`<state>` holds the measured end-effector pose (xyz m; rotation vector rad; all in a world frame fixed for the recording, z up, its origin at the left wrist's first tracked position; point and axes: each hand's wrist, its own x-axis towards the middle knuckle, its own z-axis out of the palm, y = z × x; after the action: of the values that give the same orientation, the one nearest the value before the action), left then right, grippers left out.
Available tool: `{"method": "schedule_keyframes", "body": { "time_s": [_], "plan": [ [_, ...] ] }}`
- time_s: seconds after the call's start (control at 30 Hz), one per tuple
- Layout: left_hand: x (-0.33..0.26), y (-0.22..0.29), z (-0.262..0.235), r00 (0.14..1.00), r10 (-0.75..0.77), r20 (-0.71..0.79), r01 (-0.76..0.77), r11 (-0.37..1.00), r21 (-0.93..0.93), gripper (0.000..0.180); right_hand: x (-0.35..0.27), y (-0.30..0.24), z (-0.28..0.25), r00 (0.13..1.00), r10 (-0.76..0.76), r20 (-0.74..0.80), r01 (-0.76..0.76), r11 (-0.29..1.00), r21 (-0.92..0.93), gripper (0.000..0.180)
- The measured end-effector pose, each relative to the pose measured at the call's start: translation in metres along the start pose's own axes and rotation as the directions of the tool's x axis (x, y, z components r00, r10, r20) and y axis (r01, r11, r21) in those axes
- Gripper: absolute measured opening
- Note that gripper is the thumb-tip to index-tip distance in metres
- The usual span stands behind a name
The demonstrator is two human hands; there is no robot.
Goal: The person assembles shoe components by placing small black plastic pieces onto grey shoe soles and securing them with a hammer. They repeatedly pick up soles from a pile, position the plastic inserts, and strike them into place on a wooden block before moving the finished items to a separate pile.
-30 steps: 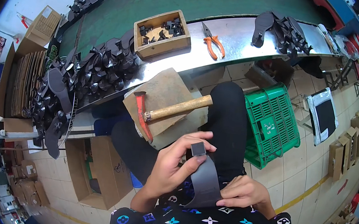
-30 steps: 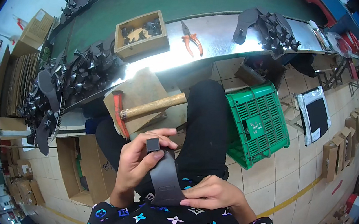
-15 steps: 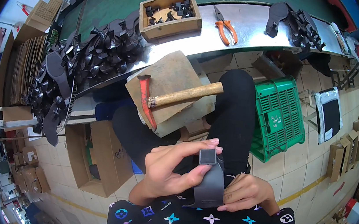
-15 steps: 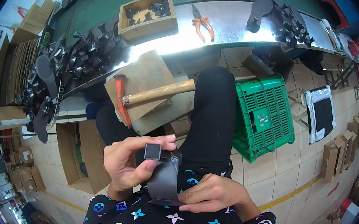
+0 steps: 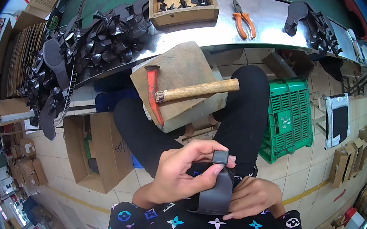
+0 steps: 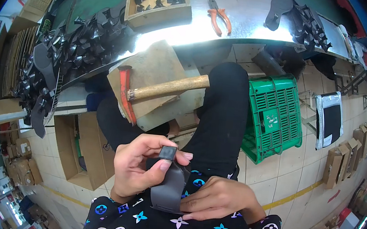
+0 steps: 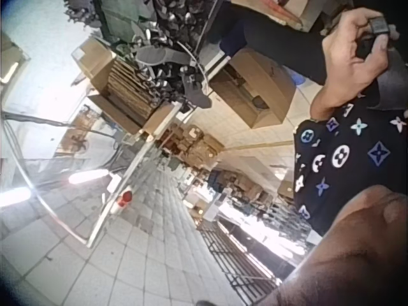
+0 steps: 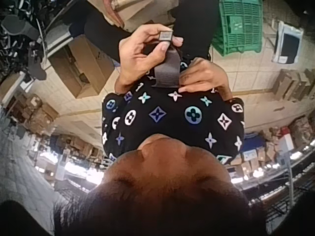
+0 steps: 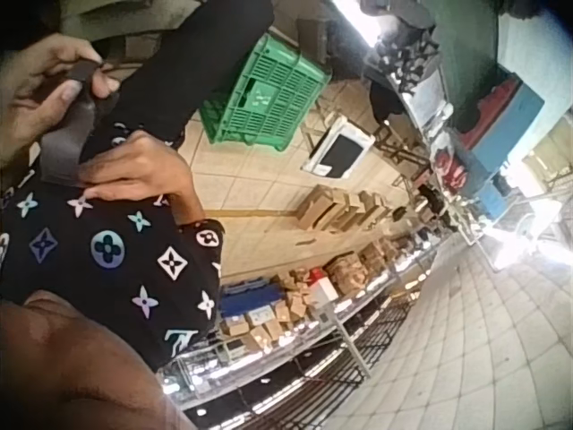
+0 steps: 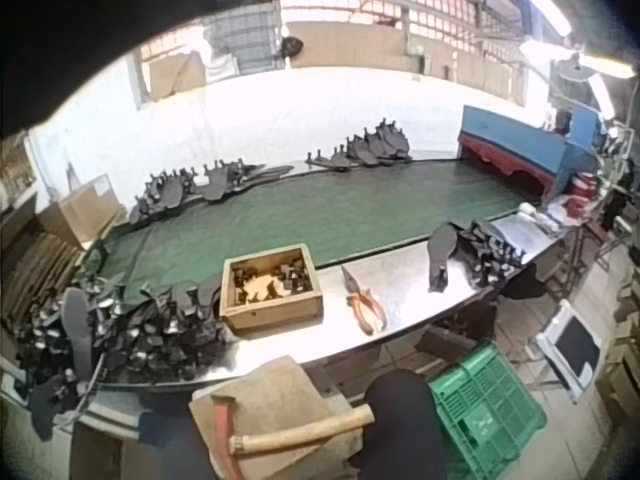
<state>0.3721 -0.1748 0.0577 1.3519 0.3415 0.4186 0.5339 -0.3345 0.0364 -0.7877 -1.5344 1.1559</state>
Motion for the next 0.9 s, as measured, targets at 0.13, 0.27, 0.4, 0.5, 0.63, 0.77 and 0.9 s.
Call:
{"method": "schedule_keyframes", "body": {
  "time_s": [0.13, 0.27, 0.4, 0.5, 0.63, 0.77, 0.9],
  "plan": [
    [-0.002, 0.006, 0.000, 0.998, -0.050, 0.035, 0.048, 0.997, 0.057, 0.027, 0.000, -0.004, -0.014, 0.875, 0.094, -0.474, -0.078, 0.996, 0.054, 0.030],
    [-0.004, 0.002, -0.007, 0.993, -0.037, 0.114, 0.016, 0.983, 0.183, 0.036, 0.042, -0.020, -0.020, 0.847, 0.073, -0.527, -0.204, 0.960, -0.194, 0.049],
    [-0.005, 0.005, -0.015, 0.993, -0.006, 0.116, -0.026, 0.960, 0.278, 0.035, 0.046, -0.012, -0.018, 0.921, 0.094, -0.378, -0.188, 0.957, -0.221, 0.054],
    [-0.010, 0.005, -0.017, 0.995, -0.032, 0.095, 0.003, 0.955, 0.295, 0.035, 0.047, -0.008, -0.011, 0.905, 0.110, -0.410, -0.207, 0.957, -0.201, 0.050],
    [-0.014, 0.011, -0.016, 0.996, -0.051, 0.069, 0.028, 0.955, 0.296, 0.034, 0.045, -0.002, -0.001, 0.889, 0.149, -0.434, -0.227, 0.965, -0.132, 0.045],
    [-0.011, 0.013, -0.013, 0.994, -0.099, 0.037, 0.080, 0.933, 0.350, 0.030, 0.043, 0.010, 0.000, 0.874, 0.164, -0.456, -0.236, 0.966, -0.105, 0.042],
    [-0.008, 0.001, -0.013, 0.995, -0.083, -0.055, 0.095, 0.962, 0.256, 0.025, 0.049, 0.015, -0.002, 0.852, 0.175, -0.493, -0.233, 0.971, -0.057, 0.038]
  ]
}}
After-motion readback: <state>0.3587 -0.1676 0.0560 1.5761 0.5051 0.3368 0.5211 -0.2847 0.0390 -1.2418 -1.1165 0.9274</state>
